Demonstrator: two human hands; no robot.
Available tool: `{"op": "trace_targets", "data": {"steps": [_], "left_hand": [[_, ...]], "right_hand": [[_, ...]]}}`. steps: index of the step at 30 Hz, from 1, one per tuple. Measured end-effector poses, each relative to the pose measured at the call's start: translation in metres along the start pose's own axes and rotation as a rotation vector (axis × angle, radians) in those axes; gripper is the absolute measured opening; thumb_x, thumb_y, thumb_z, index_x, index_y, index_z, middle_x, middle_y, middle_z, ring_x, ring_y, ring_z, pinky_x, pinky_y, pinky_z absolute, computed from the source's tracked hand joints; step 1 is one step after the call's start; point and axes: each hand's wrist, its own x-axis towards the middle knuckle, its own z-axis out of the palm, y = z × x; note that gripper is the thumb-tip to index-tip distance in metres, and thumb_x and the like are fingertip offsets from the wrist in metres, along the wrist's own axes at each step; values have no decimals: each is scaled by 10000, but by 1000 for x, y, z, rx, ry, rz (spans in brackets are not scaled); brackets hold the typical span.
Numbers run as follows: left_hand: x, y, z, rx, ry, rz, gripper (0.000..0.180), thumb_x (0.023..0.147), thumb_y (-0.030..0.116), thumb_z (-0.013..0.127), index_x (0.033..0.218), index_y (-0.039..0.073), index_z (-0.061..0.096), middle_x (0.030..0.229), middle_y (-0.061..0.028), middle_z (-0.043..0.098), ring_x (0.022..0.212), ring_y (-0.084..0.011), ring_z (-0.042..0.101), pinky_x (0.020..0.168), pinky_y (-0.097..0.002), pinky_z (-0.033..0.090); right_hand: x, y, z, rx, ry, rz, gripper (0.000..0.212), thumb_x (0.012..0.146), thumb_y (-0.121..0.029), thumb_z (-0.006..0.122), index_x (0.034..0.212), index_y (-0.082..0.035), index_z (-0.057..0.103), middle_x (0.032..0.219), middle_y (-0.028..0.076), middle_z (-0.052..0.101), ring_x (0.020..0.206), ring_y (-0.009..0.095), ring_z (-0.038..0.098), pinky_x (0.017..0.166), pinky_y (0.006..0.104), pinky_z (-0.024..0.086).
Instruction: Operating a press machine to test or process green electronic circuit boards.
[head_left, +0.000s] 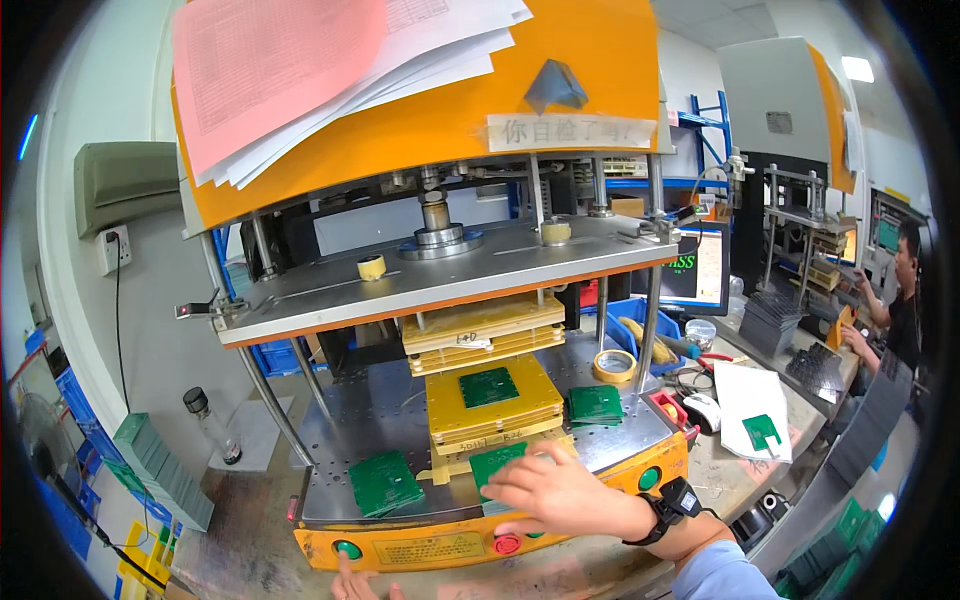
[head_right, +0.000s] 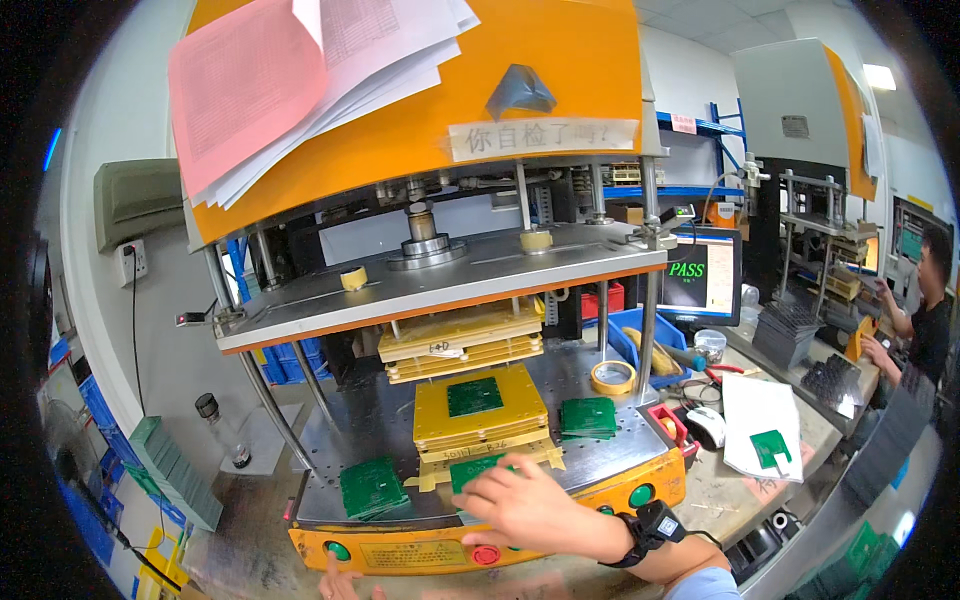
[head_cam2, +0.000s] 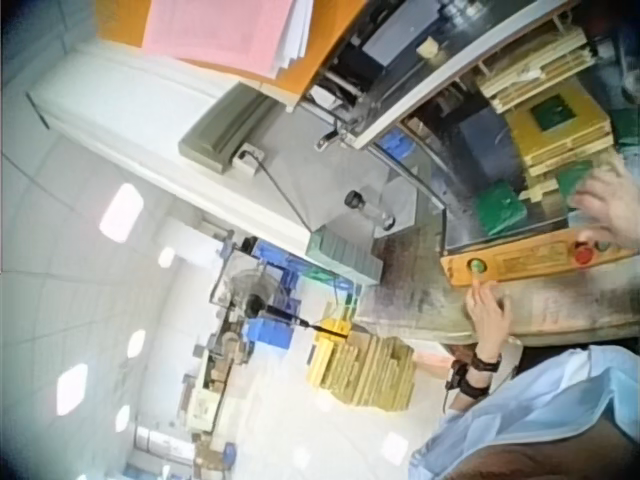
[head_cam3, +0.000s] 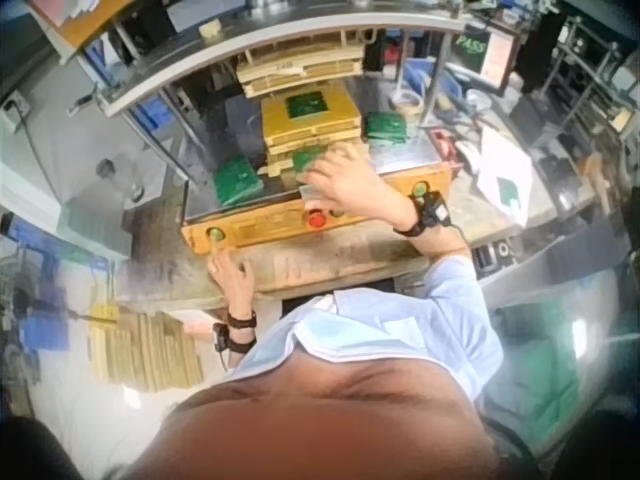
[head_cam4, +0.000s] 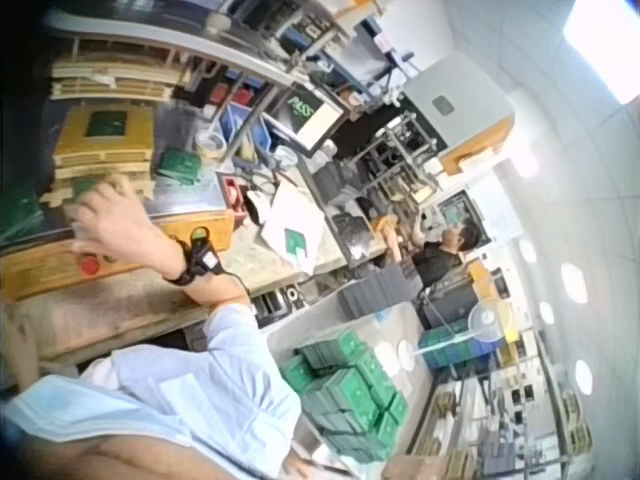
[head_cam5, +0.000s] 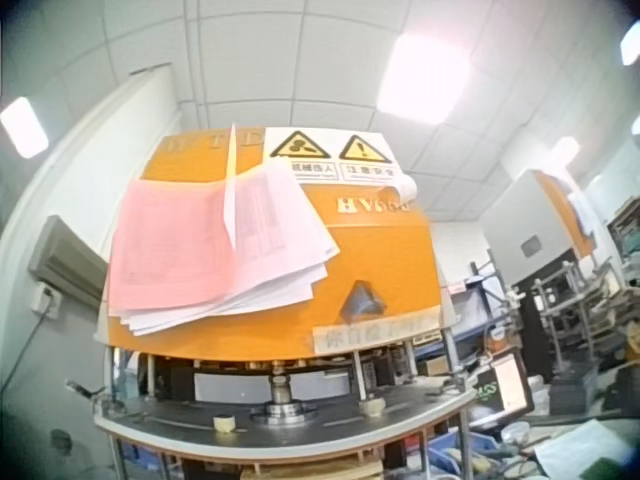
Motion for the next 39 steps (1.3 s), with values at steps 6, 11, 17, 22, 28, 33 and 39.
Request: {"op": "trace_targets", "data": {"steps": [6,11,17,22,28,33,39], "left_hand": [[16,8,-10,72,109,-5,401,838,147,677,1211,40,575,1322,-223,534,1243,-436,446,1041,-544,342],[102,32,-39,65,-58,187,632,814,444,725,1303,85,544,1448,-162,476,1338,-370,406,1057,-541,328],[191,35,-6,202,-290,277,1018,698,645,749,1478,107,378,1511,-176,405,1399,-408,352,1082,-662,279],[228,31,6,255,-727,165,1154,681,752,698,1546,118,272,1518,-181,400,1379,-413,399,1036,-756,257],[224,12,1,248,-737,265,1188,678,698,749,1564,110,220,1391,-299,485,1282,-485,467,1058,-566,392],[232,7,0,162,-822,272,1198,674,642,790,1567,99,206,1348,-350,490,1248,-521,472,1034,-502,432],[240,-3,9,133,-835,314,1167,660,574,815,1561,124,225,1324,-303,518,1241,-503,495,988,-523,480]], "right_hand": [[-5,-6,-1,27,-108,-10,398,874,-422,687,1092,-90,666,1015,33,669,933,221,625,909,346,446],[-8,-5,0,77,-75,-19,399,845,-387,710,1096,-81,668,1016,44,668,927,232,622,864,352,473],[-6,-4,4,80,-30,-27,365,819,-381,728,1022,-82,676,922,35,644,887,230,611,810,336,473],[-6,-3,5,92,-22,-35,353,818,-369,729,1018,-84,675,922,34,639,882,227,610,779,326,481],[-6,-2,3,102,-29,-19,342,816,-361,731,1012,-86,677,917,32,630,876,224,606,758,327,489],[-6,-2,6,103,-28,-17,344,812,-361,735,1012,-86,681,920,32,629,878,222,604,749,328,493],[-6,-1,6,122,-34,-10,349,815,-362,737,1030,-92,683,921,30,626,873,222,604,752,329,499]]}}
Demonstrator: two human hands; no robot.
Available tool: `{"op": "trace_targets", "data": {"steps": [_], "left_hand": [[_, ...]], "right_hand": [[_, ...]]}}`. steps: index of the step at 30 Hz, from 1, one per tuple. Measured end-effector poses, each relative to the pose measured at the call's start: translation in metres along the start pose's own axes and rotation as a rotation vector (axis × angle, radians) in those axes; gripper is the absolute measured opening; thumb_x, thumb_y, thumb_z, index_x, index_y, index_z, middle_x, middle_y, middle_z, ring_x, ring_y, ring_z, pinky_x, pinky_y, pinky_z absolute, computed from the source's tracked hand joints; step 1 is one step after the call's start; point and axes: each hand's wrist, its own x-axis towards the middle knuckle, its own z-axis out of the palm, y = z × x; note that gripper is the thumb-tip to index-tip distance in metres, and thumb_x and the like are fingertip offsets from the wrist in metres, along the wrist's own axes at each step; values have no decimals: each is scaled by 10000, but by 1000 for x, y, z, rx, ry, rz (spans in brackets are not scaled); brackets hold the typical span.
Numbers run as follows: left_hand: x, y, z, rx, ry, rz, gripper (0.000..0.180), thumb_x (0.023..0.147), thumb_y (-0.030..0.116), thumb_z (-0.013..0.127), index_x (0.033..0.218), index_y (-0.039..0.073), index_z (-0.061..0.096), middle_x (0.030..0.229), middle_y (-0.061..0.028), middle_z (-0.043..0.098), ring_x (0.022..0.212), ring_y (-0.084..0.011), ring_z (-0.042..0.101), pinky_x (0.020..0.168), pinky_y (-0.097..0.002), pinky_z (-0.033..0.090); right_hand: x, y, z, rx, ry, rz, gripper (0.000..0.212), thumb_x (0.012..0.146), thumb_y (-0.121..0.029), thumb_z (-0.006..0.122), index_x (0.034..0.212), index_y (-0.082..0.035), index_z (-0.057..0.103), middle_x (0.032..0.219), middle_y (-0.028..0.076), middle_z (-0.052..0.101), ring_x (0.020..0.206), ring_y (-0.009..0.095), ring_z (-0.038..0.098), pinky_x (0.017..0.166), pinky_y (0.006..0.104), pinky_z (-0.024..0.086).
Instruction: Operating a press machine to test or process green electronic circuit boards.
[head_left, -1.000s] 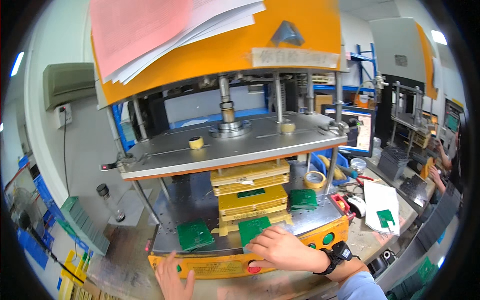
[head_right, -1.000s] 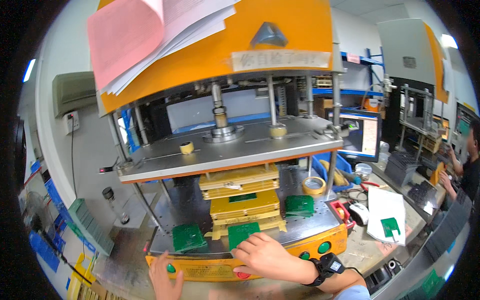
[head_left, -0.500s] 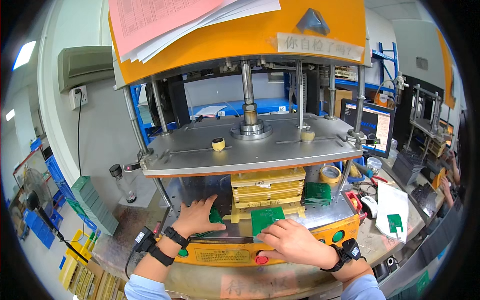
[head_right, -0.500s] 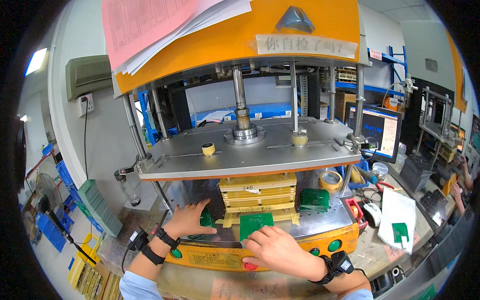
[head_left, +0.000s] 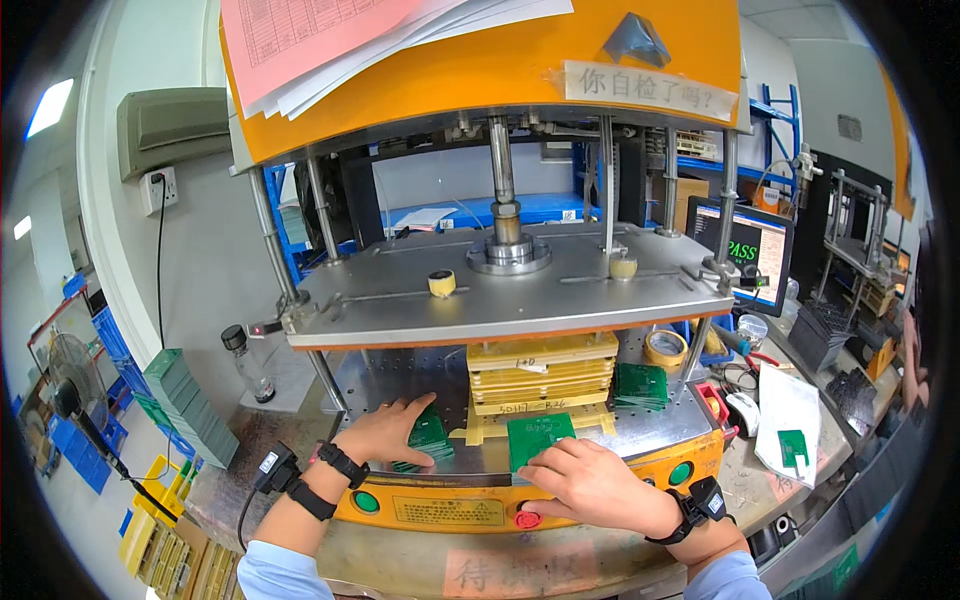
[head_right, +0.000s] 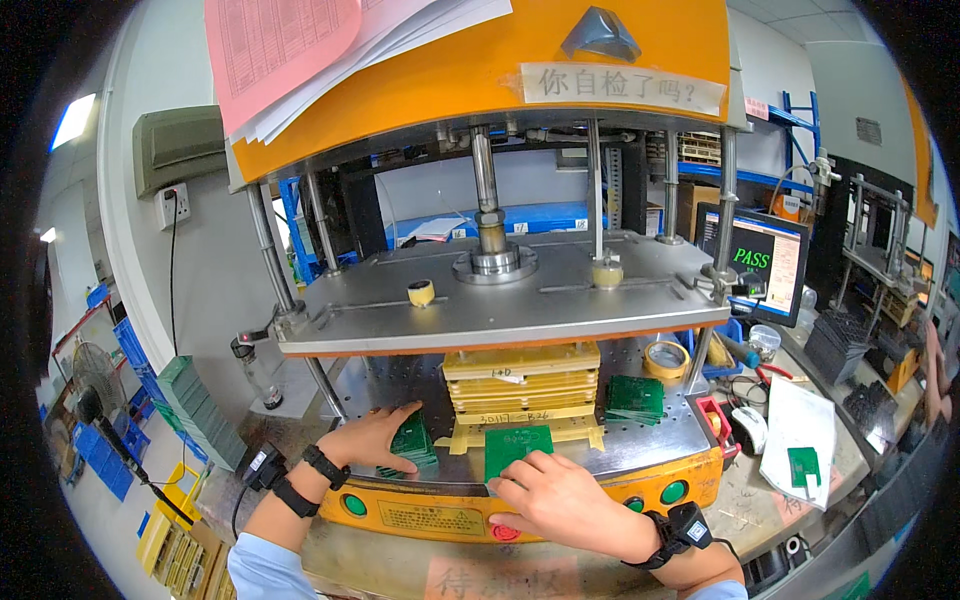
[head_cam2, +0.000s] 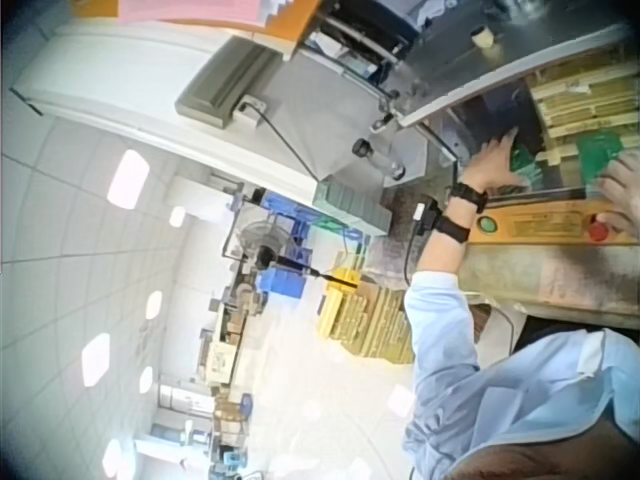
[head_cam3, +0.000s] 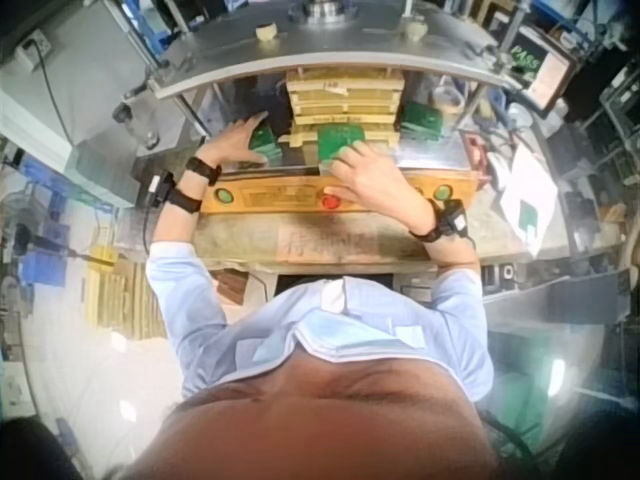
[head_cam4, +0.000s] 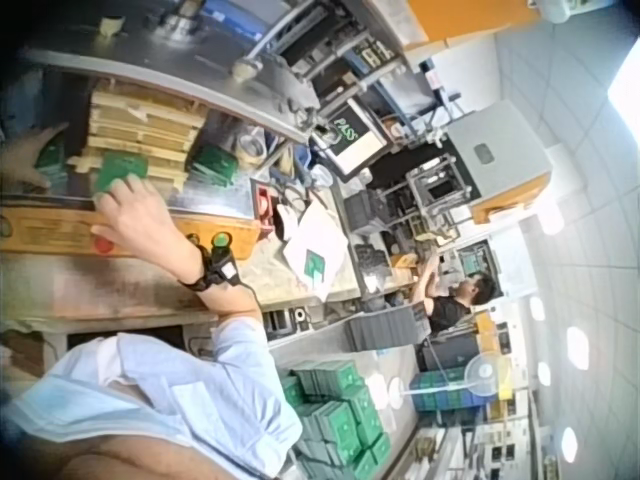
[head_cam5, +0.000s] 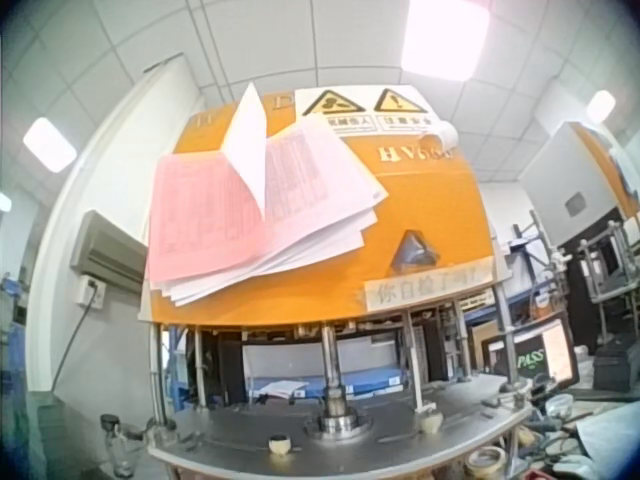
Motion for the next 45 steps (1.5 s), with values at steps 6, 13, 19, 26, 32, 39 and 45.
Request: {"op": "trace_targets", "data": {"steps": [6,13,19,26,32,39,45], "left_hand": [[-19,33,-17,131,366,81,983,728,572,785,1484,84,389,1261,-241,604,1163,-433,573,983,-472,472],[60,100,-29,83,550,62,503,872,483,680,1215,118,627,1139,-126,684,1093,-331,624,879,-422,499],[132,84,-32,-73,430,335,761,862,606,648,1407,96,496,1456,-227,455,1367,-396,404,1150,-481,286],[121,71,-42,-128,379,169,627,901,487,663,1369,96,515,1402,-193,520,1327,-393,447,1112,-469,345],[112,59,-36,-2,534,205,679,914,489,646,1435,93,461,1446,-205,489,1351,-399,427,1120,-461,340],[161,69,-35,-170,381,405,758,852,570,695,1421,103,514,1475,-214,462,1389,-370,400,1143,-442,317],[164,73,-39,-176,332,460,761,853,589,689,1402,87,531,1464,-207,470,1385,-359,400,1142,-426,319]], "right_hand": [[6,18,-2,16,85,61,373,844,-378,720,1096,-107,686,1013,42,653,994,245,606,857,363,475],[2,33,13,-57,17,97,346,861,-401,715,1064,-121,713,1088,28,682,987,234,626,922,373,449],[3,32,16,-39,25,74,346,858,-402,716,1061,-122,711,1080,26,680,978,232,625,913,373,458],[-1,39,22,-24,44,69,345,855,-403,719,1057,-122,711,1056,29,677,958,243,623,897,370,463],[3,39,19,-52,65,87,320,852,-396,710,1001,-112,714,970,37,658,927,239,622,857,363,467],[2,38,23,-36,77,66,325,860,-396,702,1027,-117,702,977,41,650,932,248,620,855,366,474],[-2,37,24,-12,91,53,331,864,-396,700,1036,-114,699,977,46,645,935,256,619,843,372,485]]}}
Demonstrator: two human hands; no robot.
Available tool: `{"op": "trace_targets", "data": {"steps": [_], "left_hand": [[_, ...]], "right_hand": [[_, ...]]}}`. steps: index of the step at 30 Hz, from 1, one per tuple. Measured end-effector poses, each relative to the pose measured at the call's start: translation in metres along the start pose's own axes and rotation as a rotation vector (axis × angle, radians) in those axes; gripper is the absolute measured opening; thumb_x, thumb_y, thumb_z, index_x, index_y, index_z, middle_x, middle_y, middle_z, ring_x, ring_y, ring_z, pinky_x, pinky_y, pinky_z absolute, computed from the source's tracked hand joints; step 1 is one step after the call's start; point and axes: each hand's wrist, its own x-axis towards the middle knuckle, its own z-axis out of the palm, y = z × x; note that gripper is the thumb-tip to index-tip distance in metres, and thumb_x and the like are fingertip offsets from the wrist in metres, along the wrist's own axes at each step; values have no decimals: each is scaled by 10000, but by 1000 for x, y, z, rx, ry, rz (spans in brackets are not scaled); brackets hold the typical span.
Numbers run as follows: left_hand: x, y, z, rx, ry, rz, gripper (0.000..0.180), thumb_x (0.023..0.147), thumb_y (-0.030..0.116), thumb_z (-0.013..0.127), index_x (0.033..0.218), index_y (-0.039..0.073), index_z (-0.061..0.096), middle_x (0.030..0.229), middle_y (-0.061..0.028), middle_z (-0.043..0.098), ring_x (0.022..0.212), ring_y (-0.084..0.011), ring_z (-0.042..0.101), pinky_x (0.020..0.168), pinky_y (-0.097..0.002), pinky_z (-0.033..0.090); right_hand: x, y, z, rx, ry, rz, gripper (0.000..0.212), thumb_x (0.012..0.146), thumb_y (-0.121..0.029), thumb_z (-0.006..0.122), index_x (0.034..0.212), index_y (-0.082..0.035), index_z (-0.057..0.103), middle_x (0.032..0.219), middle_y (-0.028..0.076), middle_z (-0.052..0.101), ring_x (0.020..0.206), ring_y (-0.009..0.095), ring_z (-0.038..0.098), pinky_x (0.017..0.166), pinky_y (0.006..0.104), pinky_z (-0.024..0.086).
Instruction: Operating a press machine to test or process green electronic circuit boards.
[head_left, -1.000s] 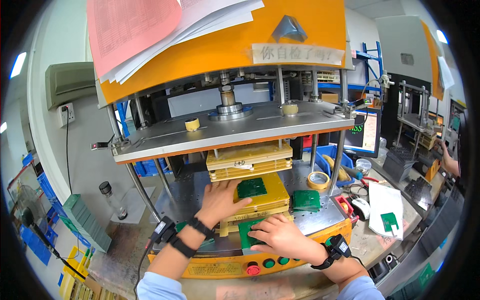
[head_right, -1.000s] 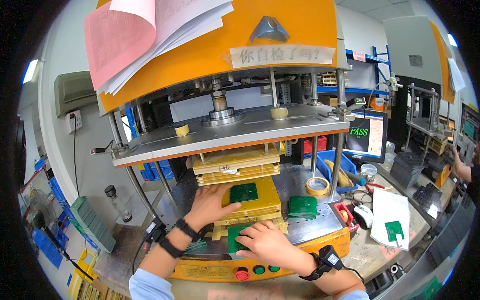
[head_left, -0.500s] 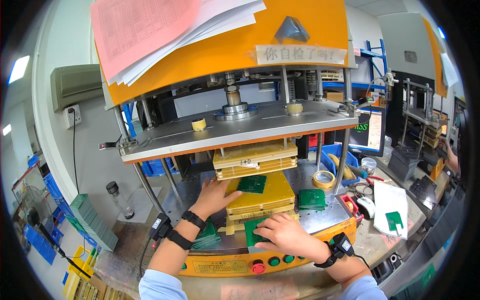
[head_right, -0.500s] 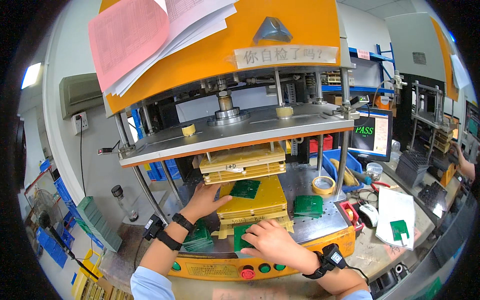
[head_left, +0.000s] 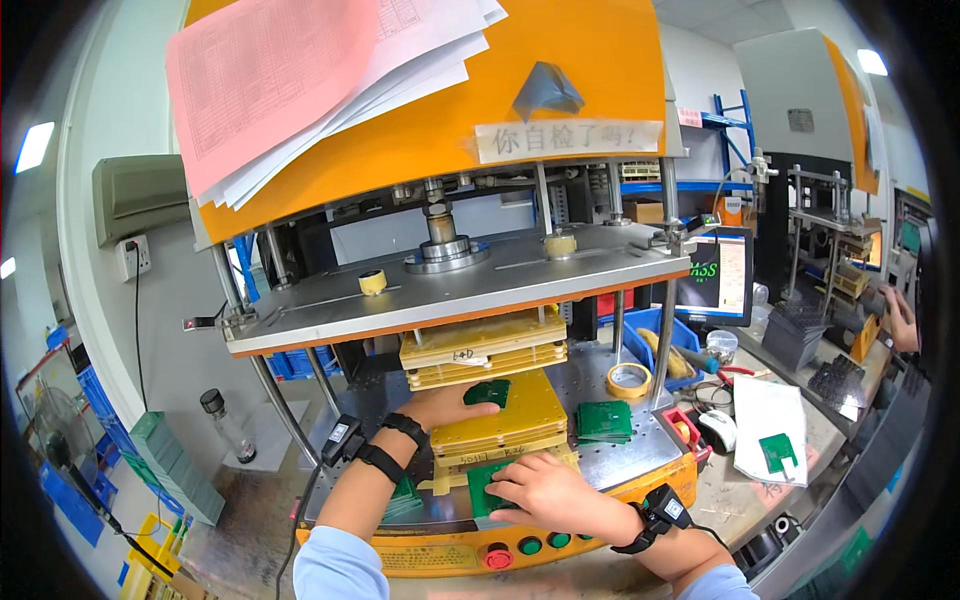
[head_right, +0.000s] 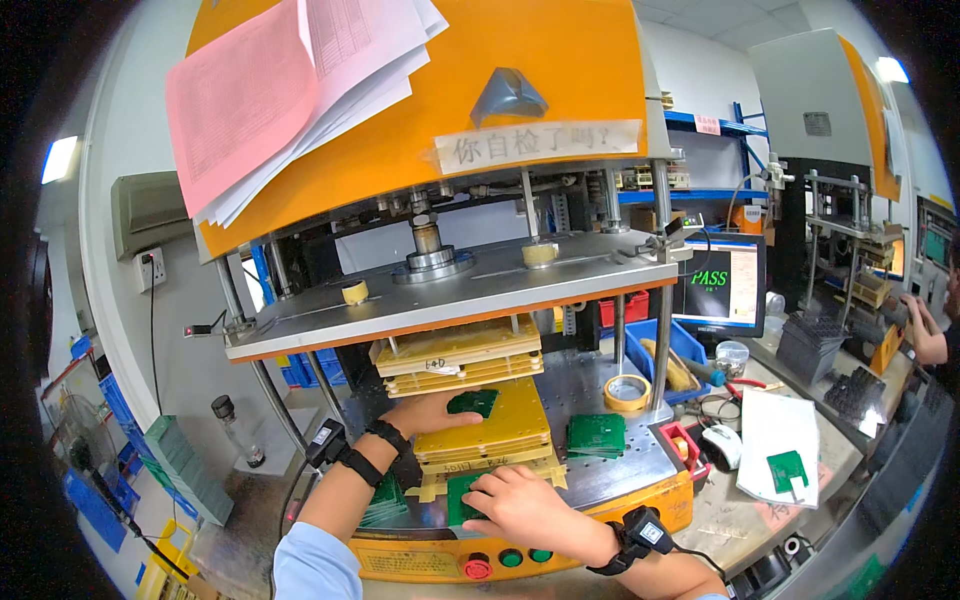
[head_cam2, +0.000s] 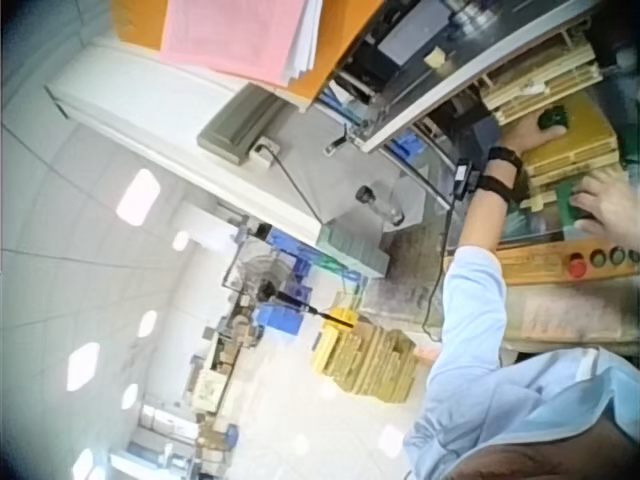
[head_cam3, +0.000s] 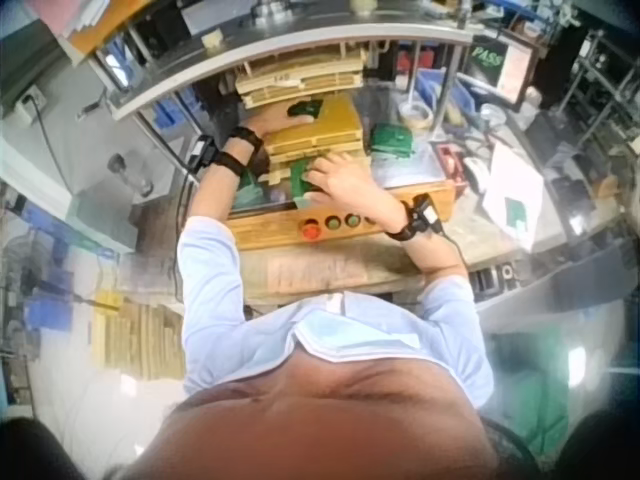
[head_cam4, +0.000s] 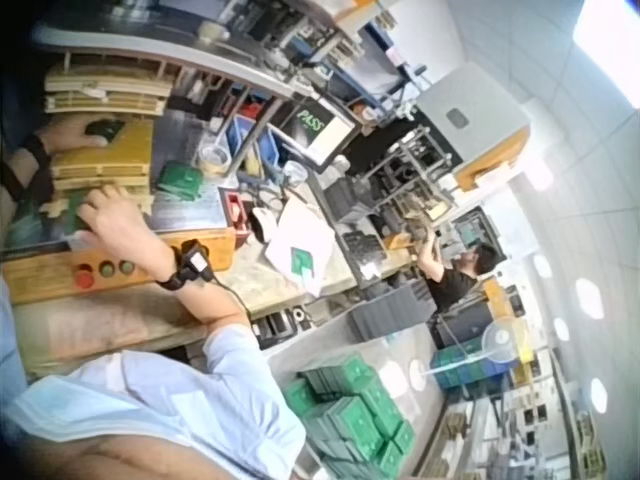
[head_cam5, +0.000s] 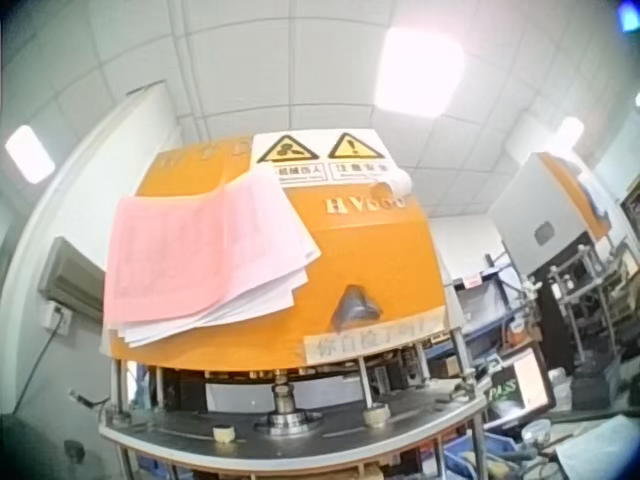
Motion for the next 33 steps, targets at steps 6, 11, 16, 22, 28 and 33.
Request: {"op": "trace_targets", "data": {"steps": [6,11,16,22,28,33], "left_hand": [[-36,26,-11,207,205,-147,813,862,597,661,1462,94,440,1483,-205,456,1392,-359,401,1135,-498,307],[-142,65,-36,312,300,-385,713,851,638,626,1362,149,532,1275,-134,600,1215,-324,561,1077,-625,306],[-210,50,2,455,247,-449,680,852,601,647,1352,150,544,1309,-130,568,1205,-338,548,1059,-639,315],[-216,36,1,351,194,-362,661,869,547,653,1377,142,527,1369,-130,522,1267,-335,493,1068,-655,290],[-231,80,0,436,347,-276,613,862,415,691,1367,114,516,1450,-125,467,1327,-354,409,1062,-603,306],[-305,125,59,48,404,-228,296,832,218,713,1089,83,655,1147,-123,646,1091,-341,570,916,-483,422]], "right_hand": [[2,-1,-4,20,-66,21,348,855,-380,723,1077,-112,705,1055,44,667,971,257,618,872,375,480],[1,3,-7,5,-62,46,350,857,-396,705,1060,-112,703,1034,42,651,981,253,611,878,370,475],[12,10,-14,68,-170,85,553,862,-543,664,1207,-110,665,1188,102,647,1116,314,593,973,445,435],[27,12,-18,54,-350,131,663,817,-625,666,1240,-116,645,1193,108,658,1141,327,593,1020,439,406],[32,13,-33,20,-312,94,619,811,-591,696,1222,-130,660,1228,105,654,1129,303,602,1016,413,385],[49,39,-36,39,-175,98,584,834,-592,674,1235,-168,673,1291,102,639,1134,303,604,1023,444,368]]}}
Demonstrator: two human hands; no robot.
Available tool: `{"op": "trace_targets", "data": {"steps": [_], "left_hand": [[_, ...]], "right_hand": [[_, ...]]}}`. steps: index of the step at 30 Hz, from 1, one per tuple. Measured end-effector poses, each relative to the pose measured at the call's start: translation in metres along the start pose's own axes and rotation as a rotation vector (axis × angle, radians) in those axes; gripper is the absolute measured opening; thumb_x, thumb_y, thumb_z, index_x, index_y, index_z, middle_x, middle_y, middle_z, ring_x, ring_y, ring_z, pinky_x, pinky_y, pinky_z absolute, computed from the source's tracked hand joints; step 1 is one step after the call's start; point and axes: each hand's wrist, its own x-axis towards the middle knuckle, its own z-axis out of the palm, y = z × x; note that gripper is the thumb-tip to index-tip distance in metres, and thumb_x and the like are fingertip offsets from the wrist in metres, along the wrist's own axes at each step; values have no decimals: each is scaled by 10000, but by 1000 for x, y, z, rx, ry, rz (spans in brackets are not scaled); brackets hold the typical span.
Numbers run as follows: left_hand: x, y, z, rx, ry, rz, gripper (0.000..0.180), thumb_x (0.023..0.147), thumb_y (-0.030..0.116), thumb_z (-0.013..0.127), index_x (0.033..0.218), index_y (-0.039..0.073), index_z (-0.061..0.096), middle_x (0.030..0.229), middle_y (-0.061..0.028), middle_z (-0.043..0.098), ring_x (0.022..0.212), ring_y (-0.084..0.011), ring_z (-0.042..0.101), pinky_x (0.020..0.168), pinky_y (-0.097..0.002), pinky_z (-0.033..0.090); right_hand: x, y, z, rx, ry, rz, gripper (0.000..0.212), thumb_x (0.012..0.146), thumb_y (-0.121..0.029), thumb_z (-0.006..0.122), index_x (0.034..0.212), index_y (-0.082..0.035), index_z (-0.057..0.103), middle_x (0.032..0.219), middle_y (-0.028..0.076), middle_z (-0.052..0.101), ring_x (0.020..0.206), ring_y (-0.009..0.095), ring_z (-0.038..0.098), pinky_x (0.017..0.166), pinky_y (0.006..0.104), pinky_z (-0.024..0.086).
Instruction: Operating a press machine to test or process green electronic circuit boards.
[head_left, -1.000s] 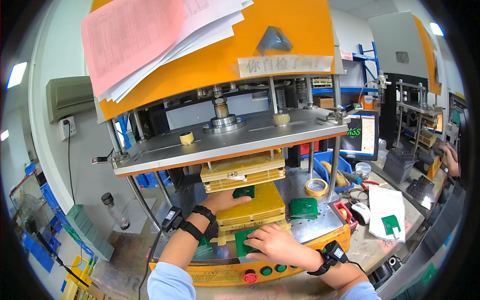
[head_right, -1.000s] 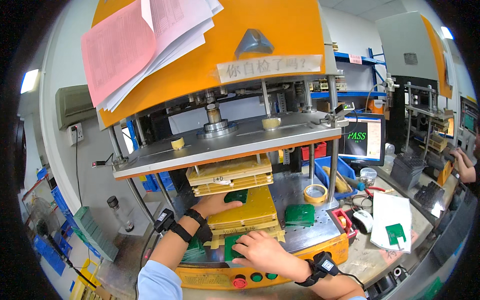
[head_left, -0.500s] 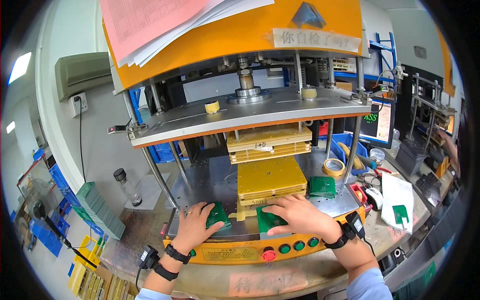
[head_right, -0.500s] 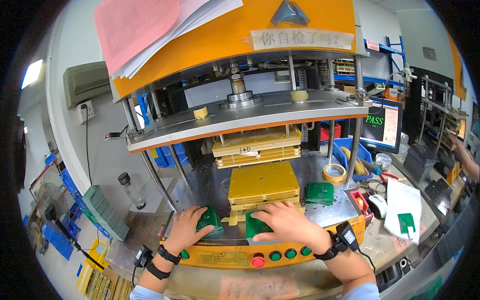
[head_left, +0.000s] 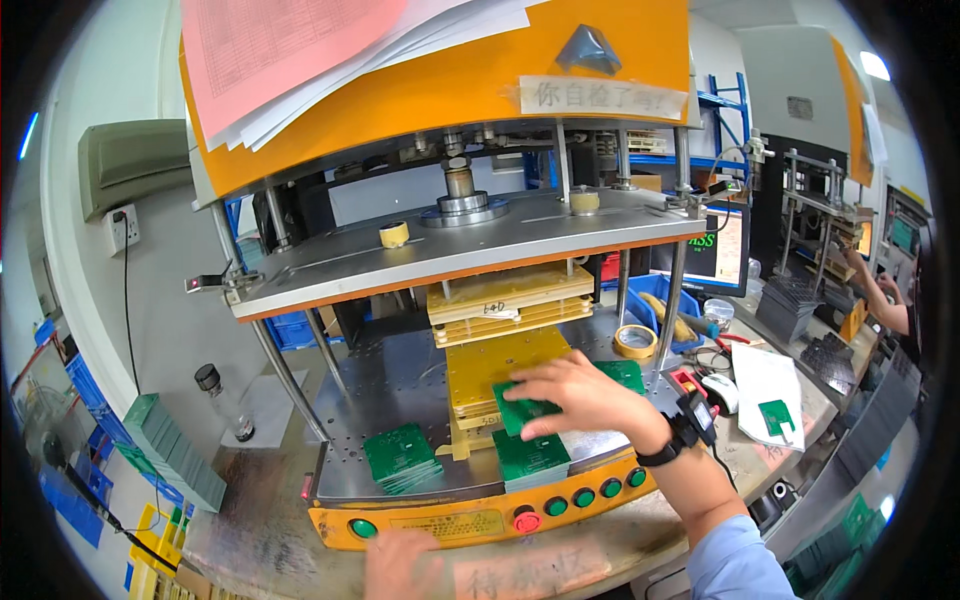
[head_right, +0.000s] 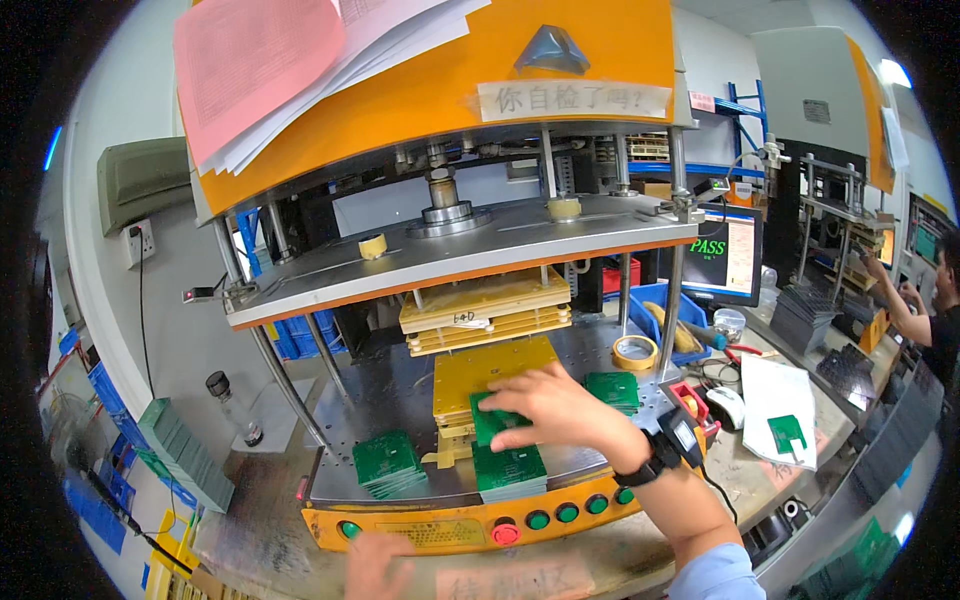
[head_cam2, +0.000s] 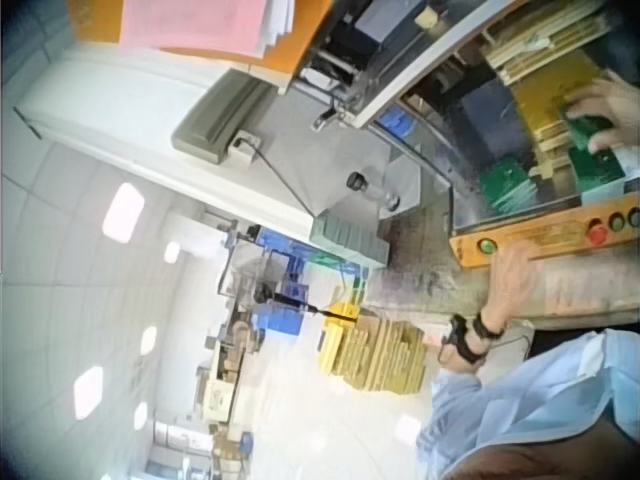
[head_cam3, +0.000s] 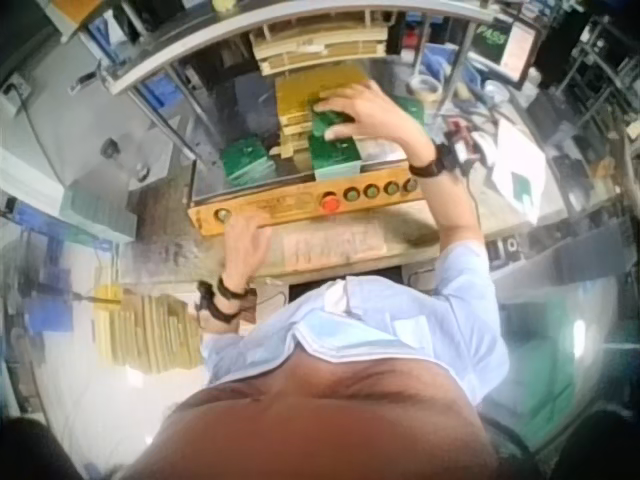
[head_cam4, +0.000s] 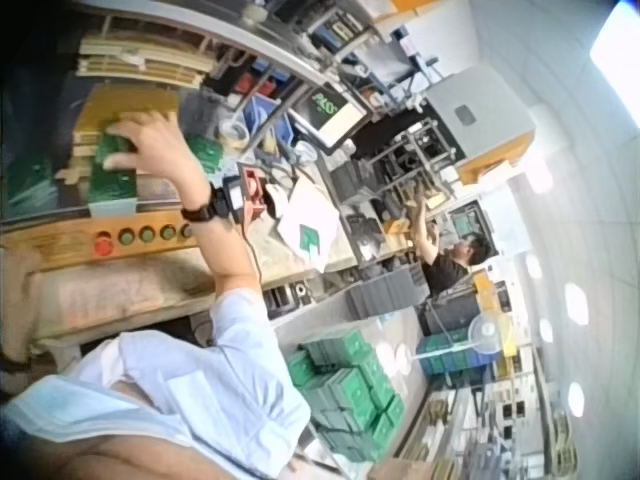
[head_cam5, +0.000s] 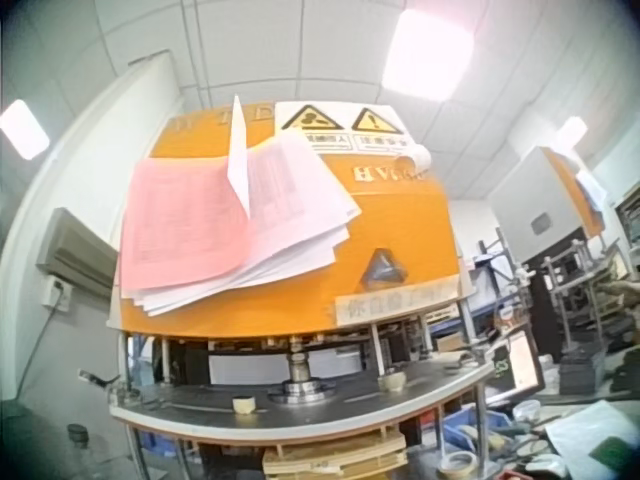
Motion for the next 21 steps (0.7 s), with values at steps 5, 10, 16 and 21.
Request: {"op": "trace_targets", "data": {"steps": [5,10,16,21], "left_hand": [[-50,21,44,-96,-4,-115,110,845,147,697,938,95,670,1010,-112,662,1007,-340,591,879,-447,425],[-53,20,49,6,147,-118,92,843,148,695,910,99,654,981,-99,658,971,-329,592,836,-435,427],[-52,22,47,56,112,-126,117,843,181,699,923,110,652,986,-83,661,981,-307,596,828,-427,423],[-53,22,49,35,135,-136,113,857,182,692,933,105,657,989,-86,668,982,-306,601,833,-430,422]], "right_hand": [[36,66,33,-58,50,17,532,845,-519,707,1247,-172,686,1354,110,597,1304,320,478,1104,460,307],[50,84,49,15,-8,64,523,850,-513,706,1242,-168,693,1367,99,594,1347,327,443,1131,449,288],[52,89,52,119,-31,95,591,854,-602,648,1253,-169,691,1383,77,584,1379,316,396,1155,461,206],[54,88,50,109,-60,87,582,853,-599,651,1247,-172,694,1380,77,585,1368,321,410,1147,464,220]]}}
